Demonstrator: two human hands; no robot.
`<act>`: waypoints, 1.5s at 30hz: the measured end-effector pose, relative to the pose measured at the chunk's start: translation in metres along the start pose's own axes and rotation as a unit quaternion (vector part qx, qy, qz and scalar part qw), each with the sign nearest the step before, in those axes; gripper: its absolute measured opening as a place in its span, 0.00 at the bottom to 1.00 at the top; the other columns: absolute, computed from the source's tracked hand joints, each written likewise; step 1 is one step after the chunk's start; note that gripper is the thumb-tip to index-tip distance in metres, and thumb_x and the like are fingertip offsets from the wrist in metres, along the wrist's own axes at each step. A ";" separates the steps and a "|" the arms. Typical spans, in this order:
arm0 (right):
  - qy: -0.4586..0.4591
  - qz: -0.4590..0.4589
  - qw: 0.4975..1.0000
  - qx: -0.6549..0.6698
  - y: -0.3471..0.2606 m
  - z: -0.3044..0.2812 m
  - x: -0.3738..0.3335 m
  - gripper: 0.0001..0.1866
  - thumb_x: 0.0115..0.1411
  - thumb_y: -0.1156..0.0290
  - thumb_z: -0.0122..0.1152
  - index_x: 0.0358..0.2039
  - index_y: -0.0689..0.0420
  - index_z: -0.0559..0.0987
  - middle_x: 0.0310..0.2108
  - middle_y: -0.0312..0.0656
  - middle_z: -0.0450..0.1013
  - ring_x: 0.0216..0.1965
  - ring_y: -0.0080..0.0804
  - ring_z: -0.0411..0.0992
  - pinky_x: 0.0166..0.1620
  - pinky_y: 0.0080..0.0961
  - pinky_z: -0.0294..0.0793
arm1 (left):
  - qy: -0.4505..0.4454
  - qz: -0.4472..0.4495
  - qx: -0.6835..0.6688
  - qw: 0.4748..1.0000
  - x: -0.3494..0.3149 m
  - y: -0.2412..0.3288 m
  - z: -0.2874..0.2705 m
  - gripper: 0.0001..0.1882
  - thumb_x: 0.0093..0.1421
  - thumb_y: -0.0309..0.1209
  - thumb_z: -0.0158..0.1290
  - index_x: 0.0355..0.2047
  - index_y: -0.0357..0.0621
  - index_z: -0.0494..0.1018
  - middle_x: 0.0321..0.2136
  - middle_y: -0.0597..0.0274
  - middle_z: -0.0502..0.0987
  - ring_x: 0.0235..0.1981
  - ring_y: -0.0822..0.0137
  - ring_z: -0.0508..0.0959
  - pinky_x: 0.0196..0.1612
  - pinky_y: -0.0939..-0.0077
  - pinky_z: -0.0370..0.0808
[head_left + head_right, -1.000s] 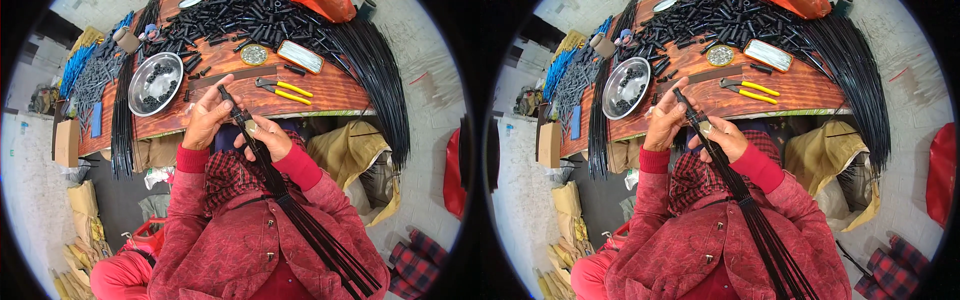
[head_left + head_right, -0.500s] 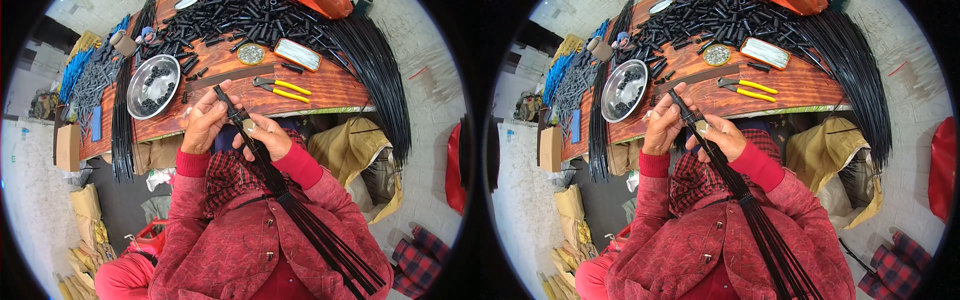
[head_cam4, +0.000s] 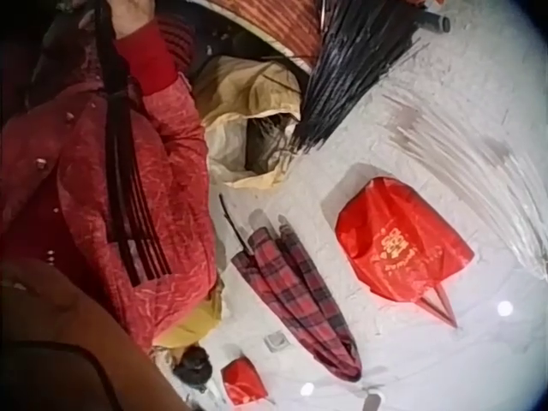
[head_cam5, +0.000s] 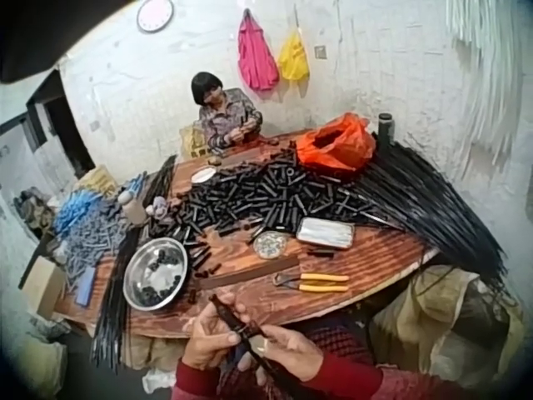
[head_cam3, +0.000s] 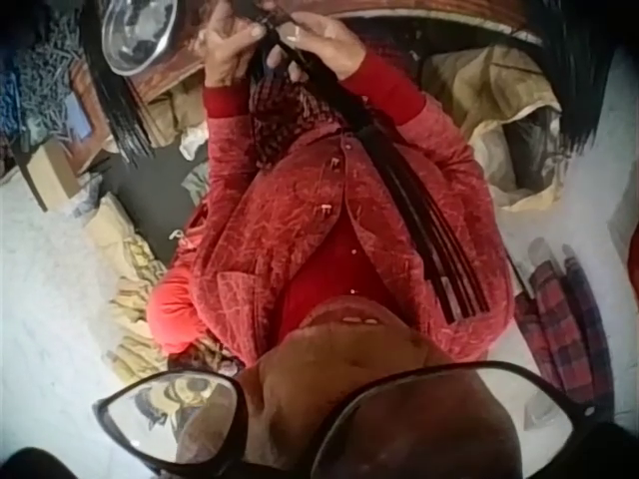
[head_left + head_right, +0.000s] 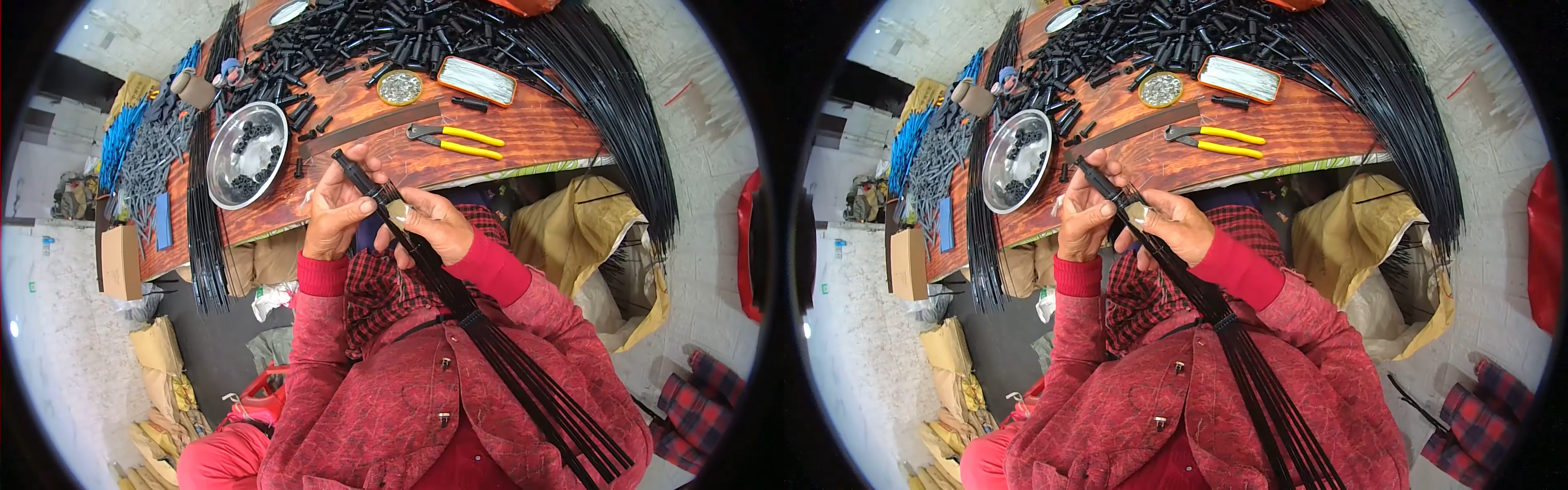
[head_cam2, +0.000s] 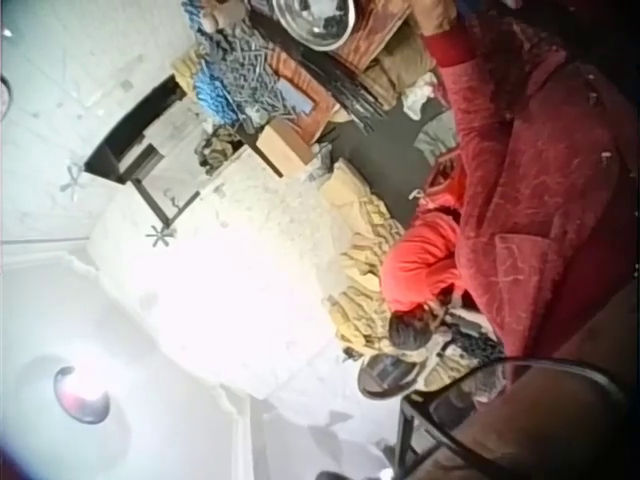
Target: The recorder is organizing bundles of black plastic cable ties and using yellow-handled cutters to trim the excess ends.
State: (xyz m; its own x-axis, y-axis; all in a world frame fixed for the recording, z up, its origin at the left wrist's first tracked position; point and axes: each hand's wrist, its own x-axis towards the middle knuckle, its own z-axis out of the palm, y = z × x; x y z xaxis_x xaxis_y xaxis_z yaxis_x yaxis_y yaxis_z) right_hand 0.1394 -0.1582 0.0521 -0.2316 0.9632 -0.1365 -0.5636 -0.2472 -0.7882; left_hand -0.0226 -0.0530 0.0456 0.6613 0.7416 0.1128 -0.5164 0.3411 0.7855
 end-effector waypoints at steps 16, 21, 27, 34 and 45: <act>0.012 -0.024 1.000 -0.005 0.002 -0.001 -0.001 0.26 0.68 0.53 0.52 0.56 0.61 0.67 0.31 0.48 0.78 0.20 0.25 0.74 0.23 0.18 0.74 | 0.048 0.009 0.030 0.998 -0.001 -0.004 0.014 0.38 0.52 0.18 0.60 0.63 0.35 0.59 0.48 0.56 0.72 0.50 0.62 0.75 0.55 0.69 0.73; 0.008 -0.027 0.999 -0.016 0.001 -0.002 -0.002 0.21 0.70 0.56 0.48 0.51 0.62 0.69 0.32 0.47 0.78 0.20 0.26 0.75 0.23 0.18 0.75 | 0.059 -0.026 0.077 0.995 -0.004 0.002 0.011 0.38 0.52 0.21 0.63 0.63 0.34 0.60 0.48 0.53 0.74 0.51 0.62 0.75 0.55 0.69 0.73; -0.009 -0.025 1.000 -0.006 0.001 0.000 -0.002 0.21 0.70 0.57 0.47 0.53 0.62 0.68 0.32 0.48 0.78 0.21 0.26 0.76 0.23 0.18 0.76 | 0.044 -0.019 0.080 0.996 -0.008 -0.004 -0.006 0.38 0.52 0.24 0.64 0.62 0.34 0.61 0.46 0.53 0.76 0.48 0.63 0.77 0.54 0.69 0.73; -0.001 -0.033 0.999 -0.011 -0.001 0.004 -0.003 0.22 0.71 0.58 0.47 0.55 0.63 0.67 0.31 0.48 0.78 0.20 0.26 0.75 0.23 0.18 0.76 | 0.053 0.012 0.057 0.997 -0.009 -0.009 -0.004 0.38 0.50 0.25 0.64 0.61 0.32 0.62 0.45 0.52 0.77 0.47 0.62 0.78 0.54 0.69 0.74; 0.004 -0.026 0.999 -0.020 -0.004 0.011 -0.005 0.23 0.70 0.57 0.49 0.55 0.63 0.68 0.30 0.45 0.78 0.19 0.25 0.75 0.23 0.16 0.75 | 0.048 0.035 -0.014 0.998 -0.011 -0.024 -0.011 0.37 0.49 0.25 0.64 0.60 0.37 0.64 0.44 0.52 0.76 0.47 0.61 0.77 0.54 0.66 0.74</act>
State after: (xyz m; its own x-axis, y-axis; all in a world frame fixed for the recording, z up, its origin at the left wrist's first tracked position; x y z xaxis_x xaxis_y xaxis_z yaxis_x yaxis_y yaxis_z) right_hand 0.1346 -0.1635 0.0625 -0.1961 0.9754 -0.1003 -0.5429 -0.1932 -0.8173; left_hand -0.0237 -0.0628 0.0187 0.5689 0.8155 0.1064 -0.5755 0.3024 0.7599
